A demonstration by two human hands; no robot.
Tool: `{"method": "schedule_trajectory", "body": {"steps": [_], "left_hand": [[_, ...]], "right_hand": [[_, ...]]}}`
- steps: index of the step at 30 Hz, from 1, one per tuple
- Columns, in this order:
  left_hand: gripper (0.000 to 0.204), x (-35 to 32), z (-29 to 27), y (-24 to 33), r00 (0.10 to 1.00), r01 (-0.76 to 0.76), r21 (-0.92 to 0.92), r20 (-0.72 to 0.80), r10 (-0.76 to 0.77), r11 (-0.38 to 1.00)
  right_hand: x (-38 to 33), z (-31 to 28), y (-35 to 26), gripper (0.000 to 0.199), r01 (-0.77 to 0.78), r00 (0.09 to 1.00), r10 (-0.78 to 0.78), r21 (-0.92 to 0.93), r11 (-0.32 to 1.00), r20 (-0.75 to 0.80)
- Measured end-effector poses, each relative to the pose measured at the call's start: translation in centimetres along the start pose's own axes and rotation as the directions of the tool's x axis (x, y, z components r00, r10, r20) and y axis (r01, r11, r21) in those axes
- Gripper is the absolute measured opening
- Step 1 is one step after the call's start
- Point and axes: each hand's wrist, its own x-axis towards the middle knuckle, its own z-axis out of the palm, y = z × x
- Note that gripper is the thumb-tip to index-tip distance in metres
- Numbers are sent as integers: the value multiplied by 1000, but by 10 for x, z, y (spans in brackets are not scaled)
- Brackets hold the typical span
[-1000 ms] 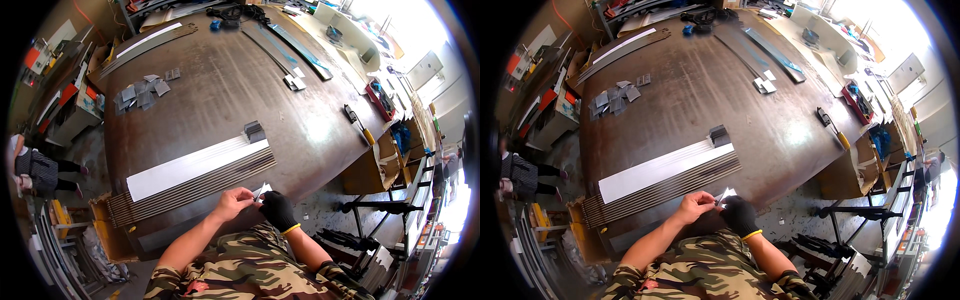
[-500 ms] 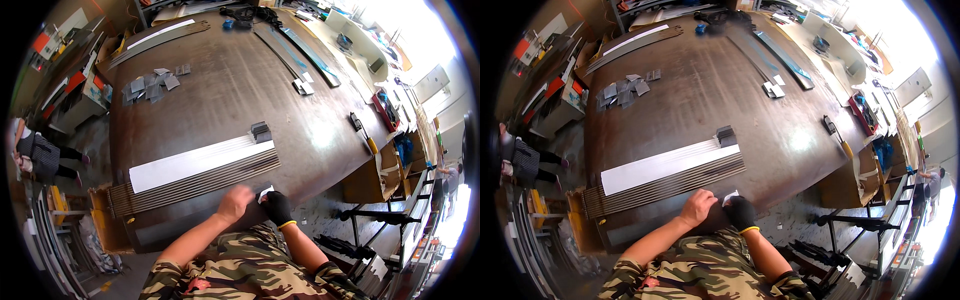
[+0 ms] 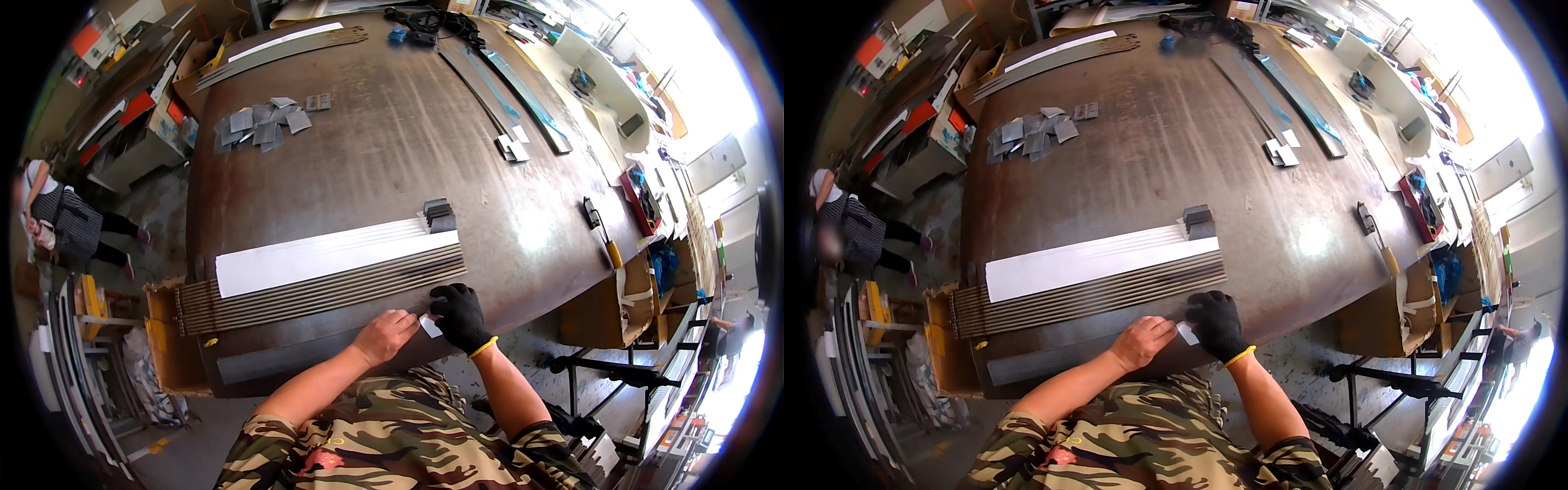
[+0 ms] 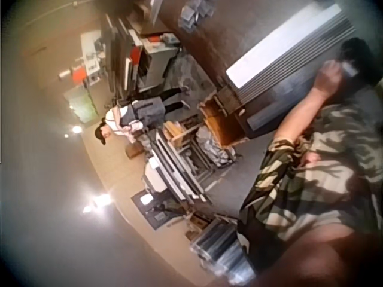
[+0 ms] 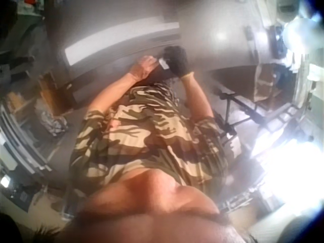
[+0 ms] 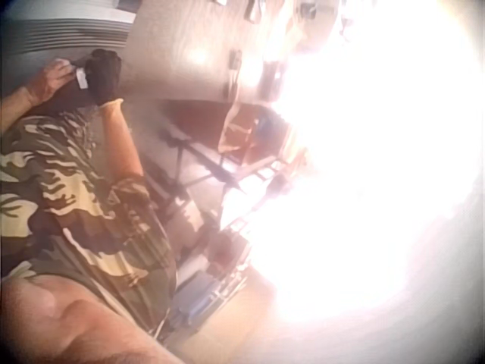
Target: The person places small white paper separators between long metal strips on a workbench, then stacks the strips into a neat pile. They repeat this process several times, handling the strips one at a time and occasionally using a tool to adjust the stack.
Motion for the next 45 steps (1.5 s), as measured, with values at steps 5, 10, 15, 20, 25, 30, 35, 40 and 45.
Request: {"method": "schedule_trajectory", "body": {"steps": [5,10,15,20,25,30,35,40,45], "left_hand": [[31,-2,2,-2,1000,1,-19,-7,-1,1000],[31,-1,0,-1,1000,-2,-6,-23,2,1000],[29,-3,5,-2,998,-5,-16,-62,4,1000],[30,0,1,-1,999,-21,7,-44,22,1000],[32,5,-6,3,997,-55,101,55,50,993],[34,6,-10,7,992,-93,226,99,72,970],[34,8,-13,11,990,-90,245,125,61,965],[34,11,-16,9,989,-91,252,137,58,963],[38,19,-23,12,982,-4,82,190,-12,997]], "right_hand": [[1,-1,-5,23,50,999,-49,57,997,-14],[6,-4,-6,23,151,988,-150,44,988,-37],[-6,-1,-10,18,85,986,-80,-28,996,146],[-21,14,-12,18,135,985,-136,-14,991,-104],[-37,18,-10,30,183,977,-190,-80,980,-95],[-44,5,-20,54,143,985,-158,-191,971,-66],[-53,-5,-8,55,35,995,-54,-222,974,-79],[-51,-23,14,57,-82,996,69,-255,963,-60],[-29,-27,58,34,-324,916,292,-77,943,-276]]}}
